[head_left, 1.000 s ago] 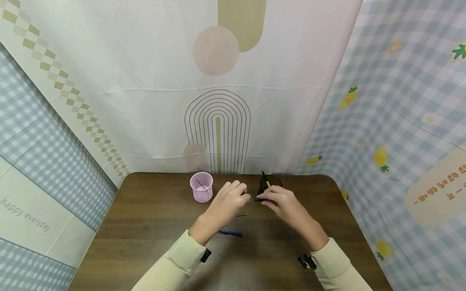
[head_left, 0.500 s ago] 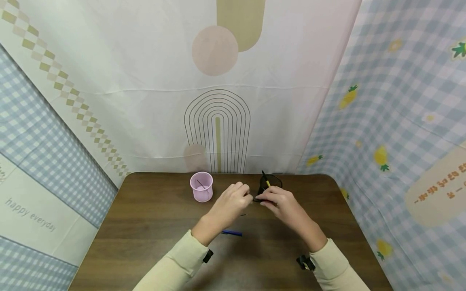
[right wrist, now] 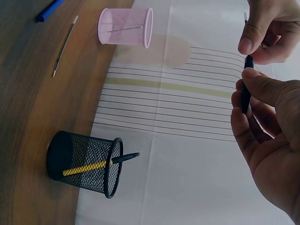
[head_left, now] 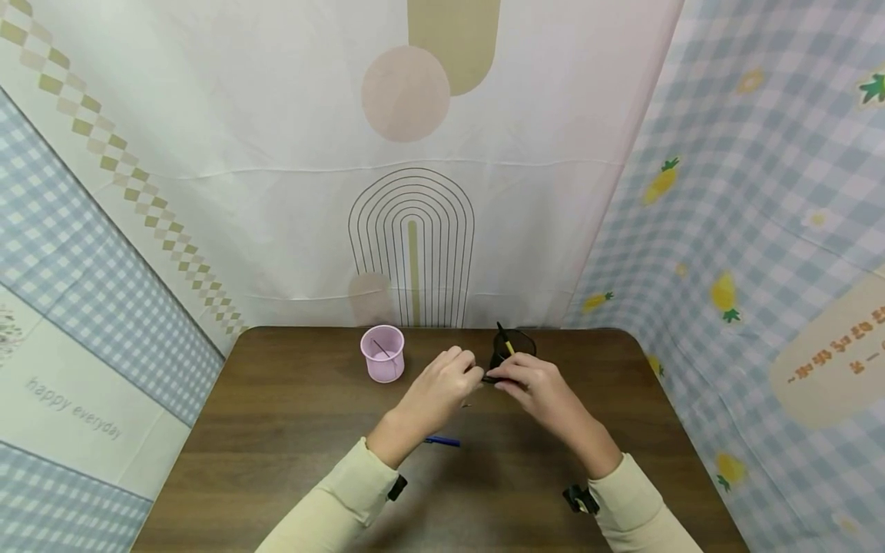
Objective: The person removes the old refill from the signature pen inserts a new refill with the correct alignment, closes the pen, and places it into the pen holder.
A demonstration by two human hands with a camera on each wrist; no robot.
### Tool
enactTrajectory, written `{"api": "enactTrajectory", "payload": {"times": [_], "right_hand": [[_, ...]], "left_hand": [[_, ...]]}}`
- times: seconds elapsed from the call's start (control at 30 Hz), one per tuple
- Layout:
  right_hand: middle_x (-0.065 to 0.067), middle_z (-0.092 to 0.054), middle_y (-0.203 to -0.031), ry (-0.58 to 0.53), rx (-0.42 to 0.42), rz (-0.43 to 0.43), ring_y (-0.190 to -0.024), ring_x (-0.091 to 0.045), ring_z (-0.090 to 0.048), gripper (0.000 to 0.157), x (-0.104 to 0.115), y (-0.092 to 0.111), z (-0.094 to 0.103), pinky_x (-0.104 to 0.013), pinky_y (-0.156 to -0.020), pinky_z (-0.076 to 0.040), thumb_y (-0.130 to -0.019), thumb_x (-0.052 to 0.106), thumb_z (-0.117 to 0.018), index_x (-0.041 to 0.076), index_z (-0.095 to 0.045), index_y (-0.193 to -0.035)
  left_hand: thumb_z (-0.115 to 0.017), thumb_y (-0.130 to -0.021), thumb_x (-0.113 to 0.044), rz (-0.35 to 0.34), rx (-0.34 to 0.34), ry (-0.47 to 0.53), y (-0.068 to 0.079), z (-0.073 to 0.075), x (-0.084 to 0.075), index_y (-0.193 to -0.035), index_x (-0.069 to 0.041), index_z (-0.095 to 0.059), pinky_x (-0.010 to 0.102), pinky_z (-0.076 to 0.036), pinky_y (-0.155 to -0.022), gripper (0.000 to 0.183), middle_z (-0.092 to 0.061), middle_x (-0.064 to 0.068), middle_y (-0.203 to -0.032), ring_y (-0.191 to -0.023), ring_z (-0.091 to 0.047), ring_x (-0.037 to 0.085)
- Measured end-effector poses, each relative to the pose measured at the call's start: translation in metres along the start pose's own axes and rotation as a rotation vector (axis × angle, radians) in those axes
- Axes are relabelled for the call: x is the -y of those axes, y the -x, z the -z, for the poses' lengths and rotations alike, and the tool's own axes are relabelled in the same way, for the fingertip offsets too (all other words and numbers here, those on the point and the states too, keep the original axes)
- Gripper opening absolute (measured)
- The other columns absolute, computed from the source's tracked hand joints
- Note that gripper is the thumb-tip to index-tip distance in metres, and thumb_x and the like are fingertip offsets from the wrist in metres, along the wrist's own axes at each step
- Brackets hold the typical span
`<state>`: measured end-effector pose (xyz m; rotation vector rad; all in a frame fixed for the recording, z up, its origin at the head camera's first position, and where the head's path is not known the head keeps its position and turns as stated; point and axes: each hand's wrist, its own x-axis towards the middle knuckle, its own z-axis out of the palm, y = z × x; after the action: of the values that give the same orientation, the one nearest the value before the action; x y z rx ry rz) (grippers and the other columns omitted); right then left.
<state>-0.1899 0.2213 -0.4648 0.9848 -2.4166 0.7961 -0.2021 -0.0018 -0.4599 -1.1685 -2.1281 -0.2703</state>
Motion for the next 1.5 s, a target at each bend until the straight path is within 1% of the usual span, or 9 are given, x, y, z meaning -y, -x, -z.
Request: {"api": "enactTrajectory", "payload": {"times": [0.17,0.27,0.43,0.6,0.77,1.0,1.1,1.3,1.5], "right_hand": [[-0.001,-0.071,-0.100,-0.004,0.001,0.001,-0.082,-0.012,-0.067,0.022,-0.001,0.000,0.000,-0.022,-0.066,-0.056,-0.083,0.001,-0.082,0.009,-0.079,-0.103],[-0.001,-0.071,-0.101,-0.009,0.002,0.001,-0.082,-0.012,-0.068,0.022,-0.001,0.000,0.001,-0.023,-0.067,-0.056,-0.084,0.002,-0.082,0.009,-0.079,-0.104],[-0.002,-0.072,-0.102,-0.002,0.012,-0.005,-0.083,-0.011,-0.068,0.023,-0.001,-0.001,0.003,-0.023,-0.066,-0.056,-0.084,0.002,-0.082,0.011,-0.079,-0.105],[-0.001,-0.071,-0.102,0.004,0.013,-0.007,-0.083,-0.011,-0.068,0.023,-0.001,0.000,0.003,-0.023,-0.067,-0.057,-0.083,0.002,-0.082,0.011,-0.079,-0.105],[-0.001,-0.071,-0.102,0.005,0.017,-0.009,-0.085,-0.012,-0.069,0.023,-0.001,0.000,0.003,-0.024,-0.069,-0.058,-0.084,0.002,-0.082,0.010,-0.079,-0.105],[-0.001,-0.071,-0.102,0.012,0.019,0.001,-0.085,-0.012,-0.069,0.022,-0.002,0.000,0.003,-0.024,-0.069,-0.058,-0.084,0.002,-0.081,0.010,-0.079,-0.105],[-0.001,-0.071,-0.101,0.013,0.020,0.002,-0.084,-0.012,-0.068,0.022,-0.002,0.000,0.003,-0.024,-0.068,-0.057,-0.084,0.002,-0.081,0.010,-0.079,-0.105],[0.000,-0.071,-0.101,0.014,0.029,-0.004,-0.084,-0.011,-0.068,0.022,-0.002,0.000,0.003,-0.024,-0.068,-0.057,-0.085,0.003,-0.081,0.010,-0.079,-0.105],[0.000,-0.071,-0.100,0.023,0.036,-0.009,-0.083,-0.011,-0.068,0.022,-0.002,0.001,0.003,-0.024,-0.068,-0.058,-0.084,0.003,-0.082,0.010,-0.079,-0.105]], "left_hand": [[-0.087,-0.083,-0.022,0.020,-0.004,0.002,0.001,0.002,0.001,-0.091,-0.011,-0.070,0.027,-0.045,-0.069,0.022,-0.058,0.001,-0.088,-0.080,-0.054,0.017],[-0.086,-0.084,-0.028,0.058,0.014,0.016,0.003,0.005,0.003,-0.096,-0.012,-0.071,0.028,-0.045,-0.069,0.025,-0.060,0.001,-0.092,-0.084,-0.056,0.017],[-0.088,-0.082,-0.029,0.137,0.050,0.080,0.011,0.009,0.012,-0.102,-0.012,-0.072,0.029,-0.045,-0.069,0.031,-0.060,0.001,-0.096,-0.086,-0.058,0.017],[-0.089,-0.081,-0.024,0.174,0.047,0.147,0.020,0.012,0.019,-0.100,-0.012,-0.072,0.030,-0.048,-0.070,0.029,-0.061,-0.001,-0.095,-0.086,-0.061,0.016],[-0.089,-0.080,-0.018,0.198,0.029,0.212,0.024,0.014,0.023,-0.097,-0.010,-0.073,0.032,-0.053,-0.076,0.024,-0.063,-0.001,-0.093,-0.085,-0.063,0.016],[-0.089,-0.079,-0.012,0.250,-0.004,0.320,0.028,0.011,0.023,-0.092,-0.010,-0.074,0.026,-0.056,-0.075,0.021,-0.065,0.000,-0.091,-0.084,-0.065,0.014],[-0.088,-0.080,-0.010,0.275,-0.018,0.371,0.028,0.009,0.022,-0.090,-0.010,-0.074,0.024,-0.056,-0.075,0.017,-0.065,0.000,-0.090,-0.083,-0.066,0.012],[-0.083,-0.085,-0.005,0.328,-0.010,0.457,0.027,0.010,0.020,-0.088,-0.009,-0.075,0.021,-0.056,-0.074,0.010,-0.065,-0.001,-0.088,-0.082,-0.066,0.012],[-0.080,-0.085,-0.002,0.371,0.008,0.504,0.027,0.011,0.018,-0.089,-0.008,-0.074,0.017,-0.056,-0.074,0.009,-0.065,0.001,-0.088,-0.081,-0.068,0.012]]}}
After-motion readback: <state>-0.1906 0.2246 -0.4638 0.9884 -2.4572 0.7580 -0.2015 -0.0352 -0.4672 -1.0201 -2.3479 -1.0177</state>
